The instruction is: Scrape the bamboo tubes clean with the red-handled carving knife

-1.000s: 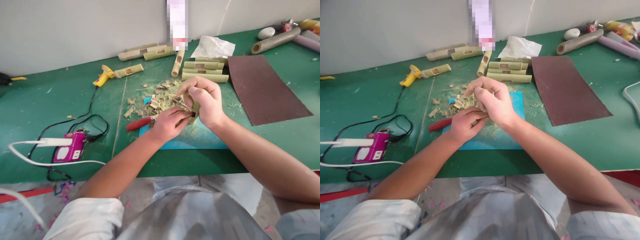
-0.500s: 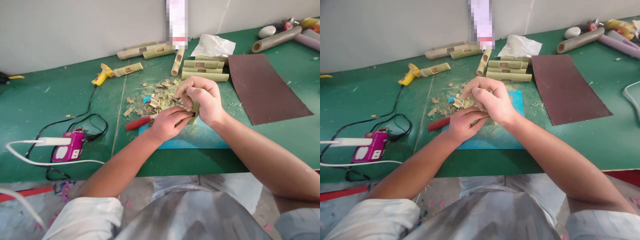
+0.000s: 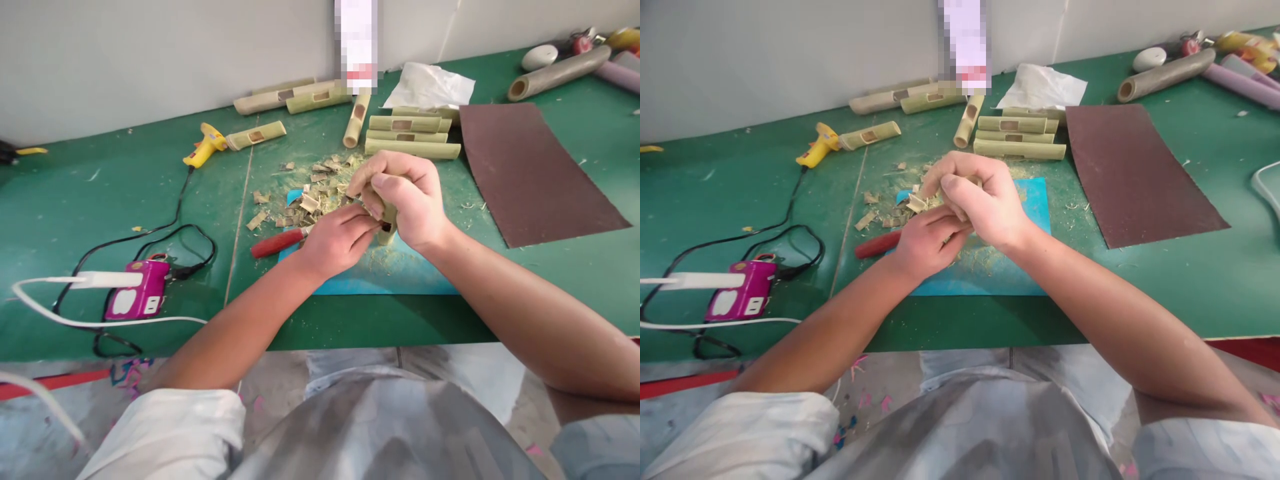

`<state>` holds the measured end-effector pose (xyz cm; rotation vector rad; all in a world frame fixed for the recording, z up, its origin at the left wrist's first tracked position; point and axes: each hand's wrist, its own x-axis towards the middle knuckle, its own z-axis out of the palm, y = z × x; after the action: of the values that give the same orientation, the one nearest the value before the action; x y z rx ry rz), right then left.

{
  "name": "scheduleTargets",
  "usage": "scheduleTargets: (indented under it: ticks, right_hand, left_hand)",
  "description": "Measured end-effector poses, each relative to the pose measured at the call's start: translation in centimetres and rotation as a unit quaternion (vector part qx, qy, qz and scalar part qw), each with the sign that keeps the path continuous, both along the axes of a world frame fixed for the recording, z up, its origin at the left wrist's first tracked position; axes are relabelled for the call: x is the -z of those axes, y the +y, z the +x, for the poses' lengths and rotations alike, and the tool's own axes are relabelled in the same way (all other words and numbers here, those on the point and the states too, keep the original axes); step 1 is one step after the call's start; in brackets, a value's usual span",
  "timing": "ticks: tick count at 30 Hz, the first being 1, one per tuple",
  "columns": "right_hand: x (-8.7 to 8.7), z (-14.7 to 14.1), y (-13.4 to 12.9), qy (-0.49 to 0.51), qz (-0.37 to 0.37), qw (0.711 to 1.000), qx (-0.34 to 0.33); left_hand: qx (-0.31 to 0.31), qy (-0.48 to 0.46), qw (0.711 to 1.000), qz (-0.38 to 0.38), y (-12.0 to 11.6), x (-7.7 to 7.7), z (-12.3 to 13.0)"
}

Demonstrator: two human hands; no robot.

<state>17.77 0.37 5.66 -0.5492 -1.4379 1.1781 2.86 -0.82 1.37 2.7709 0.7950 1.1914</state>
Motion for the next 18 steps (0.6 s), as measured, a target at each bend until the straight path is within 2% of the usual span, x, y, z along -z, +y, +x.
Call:
scheduleTargets:
  ticks: [6,14,18]
  right_hand:
    - [0.1,0.05,-0.02,-0.009,0.004,1.0,0.013]
    - [-0.04,0.0,-0.13,0.007,-0.001,1.0,0.004]
    - [0.16,0.09,-0.08,0.0,0.002,1.0,0.004]
  left_hand:
    - [-0.006,-0.005,1.0,-0.021,-0.24,0.03,-0.06]
    - [-0.013,-0.007,1.0,-0.013,-0.27,0.04,-0.12]
    - [0.004,-0.011,1.0,-0.008,-0.49,0.04,0.06]
